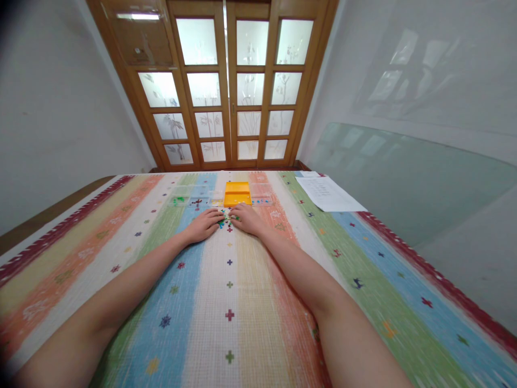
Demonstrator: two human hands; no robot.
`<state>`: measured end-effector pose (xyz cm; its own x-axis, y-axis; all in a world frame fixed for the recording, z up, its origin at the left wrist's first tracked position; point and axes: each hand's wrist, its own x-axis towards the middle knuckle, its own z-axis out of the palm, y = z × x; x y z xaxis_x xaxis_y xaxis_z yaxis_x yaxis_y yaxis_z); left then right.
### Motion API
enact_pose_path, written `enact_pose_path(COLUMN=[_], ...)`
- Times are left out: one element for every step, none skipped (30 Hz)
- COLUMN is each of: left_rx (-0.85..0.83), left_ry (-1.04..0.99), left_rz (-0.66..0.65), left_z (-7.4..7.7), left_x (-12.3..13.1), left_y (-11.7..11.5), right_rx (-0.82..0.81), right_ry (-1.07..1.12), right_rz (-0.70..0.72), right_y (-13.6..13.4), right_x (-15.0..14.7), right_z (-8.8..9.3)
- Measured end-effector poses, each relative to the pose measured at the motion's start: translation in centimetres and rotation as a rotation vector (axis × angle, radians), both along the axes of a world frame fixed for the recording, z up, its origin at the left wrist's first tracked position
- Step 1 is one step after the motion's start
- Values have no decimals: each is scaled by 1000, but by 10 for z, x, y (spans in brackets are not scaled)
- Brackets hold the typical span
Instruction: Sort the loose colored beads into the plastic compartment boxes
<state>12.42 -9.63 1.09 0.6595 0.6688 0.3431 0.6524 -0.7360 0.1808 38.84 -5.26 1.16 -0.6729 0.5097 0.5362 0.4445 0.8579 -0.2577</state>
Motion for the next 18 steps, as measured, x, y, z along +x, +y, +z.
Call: enact_pose_path(left_rx=[4,6,8,9,10,11,12,12,12,12,11,10,7,4,1,-3,-6,-9], left_ry=[-2,-3,-2,0,1,0,-1,-2,-4,-6,-7,-6,-5,-4,-3,-1,1,1], left_rz=[0,-1,-3,-4,-5,-4,-4,-3,0,3,6,8,10,12,13,13,12,11], left_z=[0,0,0,-1,-1,-1,-1,-1,-1,-1,-1,-1,-2,-2,-2,-2,-2,-2], left_x=[0,-1,-1,-1,0,0,0,0,0,0,0,0,1,0,0,0,0,0], left_y=[0,0,0,0,0,0,0,0,0,0,0,0,0,0,0,-1,-1,-1], right_rx=[-2,-7,-13,-18,-22,-25,-25,-23,-21,-20,-22,-28,-41,-60,-85,-112,-139,-161], right_ry=[-9,-15,-19,-20,-20,-19,-17,-13,-9,-3,5,19,41,70,104,138,171,203], right_rz=[11,17,21,21,18,12,4,-5,-14,-23,-33,-51,-81,-120,-163,-204,-238,-263], right_y=[0,0,0,0,0,0,-1,-1,-1,-1,-1,-1,-1,-1,-1,0,1,1], right_x=[-1,-1,-2,-3,-4,-5,-7,-7,-8,-8,-8,-7,-7,-6,-5,-4,-3,-2], right_z=[0,0,-1,-1,-2,-3,-3,-3,-3,-3,-2,-2,-1,0,0,1,1,1])
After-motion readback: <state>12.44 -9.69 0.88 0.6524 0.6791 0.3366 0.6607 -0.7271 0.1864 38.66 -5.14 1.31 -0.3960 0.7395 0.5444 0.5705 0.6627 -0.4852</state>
